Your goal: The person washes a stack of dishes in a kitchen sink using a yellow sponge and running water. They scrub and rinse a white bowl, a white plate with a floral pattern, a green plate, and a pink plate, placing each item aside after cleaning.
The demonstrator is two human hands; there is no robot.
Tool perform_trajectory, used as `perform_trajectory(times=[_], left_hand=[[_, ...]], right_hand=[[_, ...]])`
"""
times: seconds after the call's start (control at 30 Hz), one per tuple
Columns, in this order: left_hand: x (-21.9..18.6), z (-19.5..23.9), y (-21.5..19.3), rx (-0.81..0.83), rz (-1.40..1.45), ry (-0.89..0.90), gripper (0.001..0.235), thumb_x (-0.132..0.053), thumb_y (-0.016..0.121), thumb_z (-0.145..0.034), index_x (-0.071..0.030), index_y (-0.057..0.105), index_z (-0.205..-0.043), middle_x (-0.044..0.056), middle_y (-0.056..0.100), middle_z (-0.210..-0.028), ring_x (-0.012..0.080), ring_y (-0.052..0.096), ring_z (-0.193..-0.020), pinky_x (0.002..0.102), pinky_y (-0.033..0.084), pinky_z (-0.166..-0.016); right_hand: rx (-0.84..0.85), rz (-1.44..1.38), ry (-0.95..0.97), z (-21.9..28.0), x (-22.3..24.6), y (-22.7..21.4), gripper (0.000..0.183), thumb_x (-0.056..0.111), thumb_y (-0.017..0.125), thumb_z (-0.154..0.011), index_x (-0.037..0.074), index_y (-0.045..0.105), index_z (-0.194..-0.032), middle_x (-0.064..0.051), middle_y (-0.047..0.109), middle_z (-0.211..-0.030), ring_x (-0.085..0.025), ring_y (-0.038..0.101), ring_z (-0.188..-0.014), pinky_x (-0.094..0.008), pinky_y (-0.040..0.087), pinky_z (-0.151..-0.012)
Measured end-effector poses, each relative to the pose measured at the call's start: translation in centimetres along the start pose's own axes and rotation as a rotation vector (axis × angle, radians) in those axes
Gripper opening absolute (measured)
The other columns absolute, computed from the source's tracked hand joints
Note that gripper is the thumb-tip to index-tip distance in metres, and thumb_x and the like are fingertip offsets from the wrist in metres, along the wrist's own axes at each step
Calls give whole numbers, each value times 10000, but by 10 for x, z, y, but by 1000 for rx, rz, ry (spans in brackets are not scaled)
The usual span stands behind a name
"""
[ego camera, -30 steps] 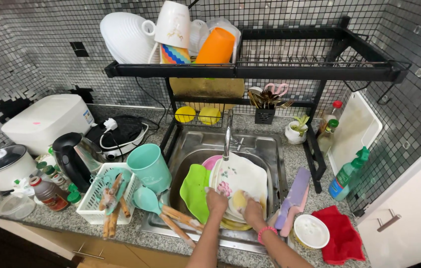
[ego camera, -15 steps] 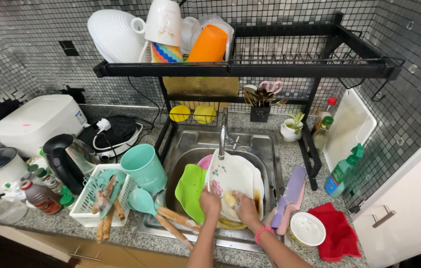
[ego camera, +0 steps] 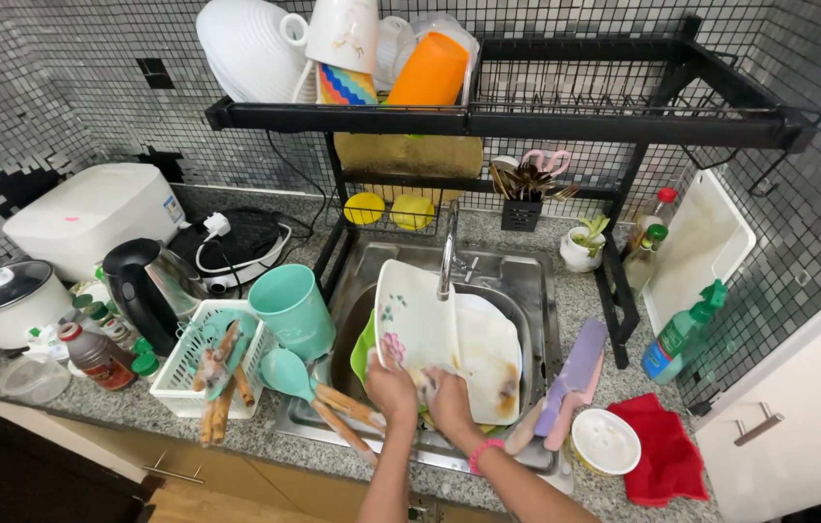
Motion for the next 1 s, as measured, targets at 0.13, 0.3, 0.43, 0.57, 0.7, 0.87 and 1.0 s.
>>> perform_trajectory(times=[0.13, 0.3, 0.43, 0.57, 0.7, 0.87, 1.0], left_hand=[[-6, 7, -9, -50, 59, 18, 326, -304, 480, -1048, -39, 661, -994, 241, 720, -845, 460, 692, -816, 555, 523, -701], [21, 8, 4, 55, 456, -124, 347, -252, 444, -1056, -10, 672, -955, 130, 782, -822, 312, 761, -749, 417, 578, -723], [77, 16, 44, 109, 402, -308, 312, -234, 474, -1055, 7, 671, -1047, 142, 722, -894, 258, 705, -783, 389, 548, -721], [72, 25, 53, 221, 541, -461, 298, -227, 507, -1031, 4, 683, -1102, 135, 728, -898, 204, 640, -774, 371, 512, -721], [68, 27, 60, 327, 518, -536, 437, -352, 531, -1063, 48, 706, -1084, 135, 712, -860, 201, 595, -738, 379, 492, -711], [70, 32, 82, 370, 628, -562, 496, -403, 551, -1038, 61, 700, -1130, 128, 729, -929, 207, 634, -812, 374, 523, -754], [62, 38, 91, 401, 667, -607, 555, -464, 534, -1016, 28, 672, -1233, 138, 753, -1043, 223, 674, -919, 372, 538, -845]], right_hand=[[15, 44, 25, -6, -21, -14, 341, -42, 581, -746, -21, 752, -1040, -260, 738, -999, -409, 730, -948, -438, 568, -888], [19, 312, 141, -35, -60, -45, 333, -26, 477, -932, 20, 729, -1144, -283, 714, -1060, -431, 705, -1024, -480, 549, -937], [8, 456, -128, -54, -28, -52, 492, -89, 468, -816, 40, 685, -1238, -295, 616, -1317, -503, 621, -1091, -516, 494, -952], [258, 501, -129, -41, -21, -35, 457, 10, 447, -924, 98, 640, -1329, -248, 571, -1407, -482, 604, -1195, -492, 479, -1037], [326, 445, -70, -30, -12, -46, 581, 3, 458, -849, 157, 623, -1384, -261, 526, -1447, -473, 628, -1155, -475, 507, -1002], [292, 685, 82, -57, -42, -74, 472, 135, 567, -908, 170, 606, -1377, -301, 628, -1306, -459, 668, -1078, -495, 521, -950], [238, 620, -101, -69, -35, -82, 308, 89, 643, -838, 34, 718, -1132, -259, 685, -1091, -442, 685, -934, -519, 551, -815]])
Point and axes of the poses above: each hand's wrist, its own z-axis away from the middle knuckle, its own y-axis out of the palm, x = y × z, the point moved 6 cm from there along -z, towards the middle knuckle
